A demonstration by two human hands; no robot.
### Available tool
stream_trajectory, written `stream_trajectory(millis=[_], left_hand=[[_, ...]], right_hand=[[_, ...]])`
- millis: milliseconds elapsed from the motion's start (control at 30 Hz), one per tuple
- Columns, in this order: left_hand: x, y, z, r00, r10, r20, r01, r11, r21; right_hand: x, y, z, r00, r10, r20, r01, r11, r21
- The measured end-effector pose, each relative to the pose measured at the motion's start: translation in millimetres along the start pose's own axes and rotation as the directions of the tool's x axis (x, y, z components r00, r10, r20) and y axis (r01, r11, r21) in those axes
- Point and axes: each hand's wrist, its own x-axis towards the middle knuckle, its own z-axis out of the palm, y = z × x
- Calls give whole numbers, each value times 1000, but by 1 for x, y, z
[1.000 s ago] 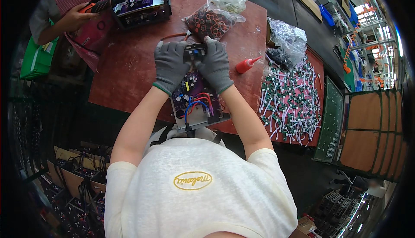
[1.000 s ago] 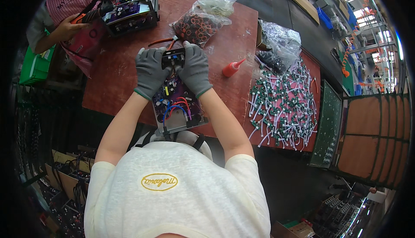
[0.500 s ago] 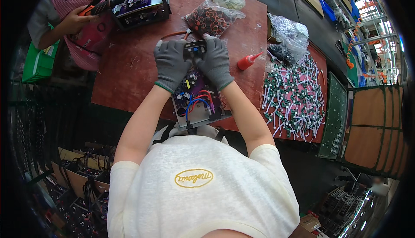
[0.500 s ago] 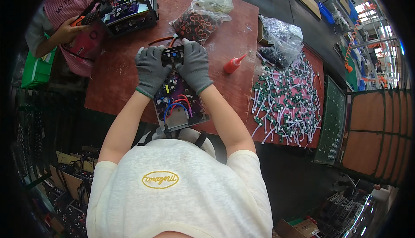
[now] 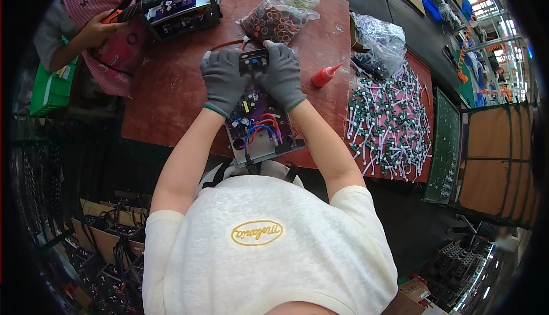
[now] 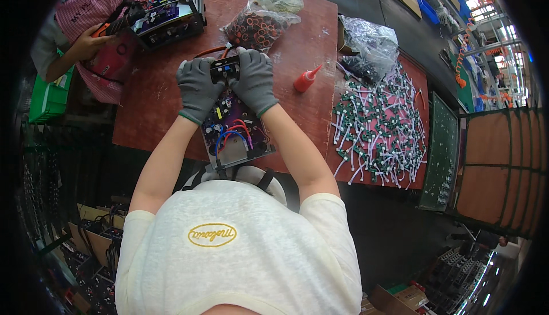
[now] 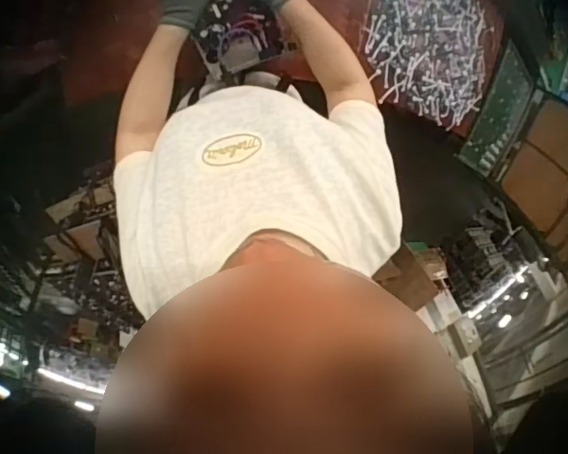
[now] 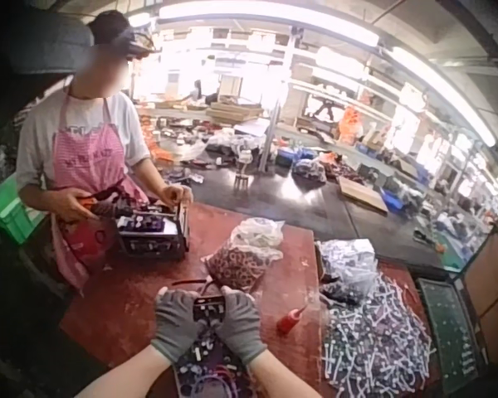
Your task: Inspecting and assembling the internal components and outer casing of portable welding machines at a workbench.
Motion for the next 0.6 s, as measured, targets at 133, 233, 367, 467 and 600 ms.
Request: stream_trajectory(millis=[133,233,367,467,600], left_hand=[[2,-16,-6,996,-89,28,93,922,-377],[1,-53,-20,919,-365,148,341,549,-763],[-31,-84,-36,820,-416,392,521,261,-813],[-63,-71,-36,777,-332,534,618,243,-748],[-79,-52,-30,762,-361,538,639,282,-716]], right_hand=[[0,-2,-4,997,36,65,-39,998,45],[-3,-5,-16,997,78,13,-79,983,166],[-9,-17,-35,994,97,-46,-81,958,275],[-11,-35,-43,996,67,56,-82,937,339],[-10,-54,-40,968,-116,223,24,925,379]])
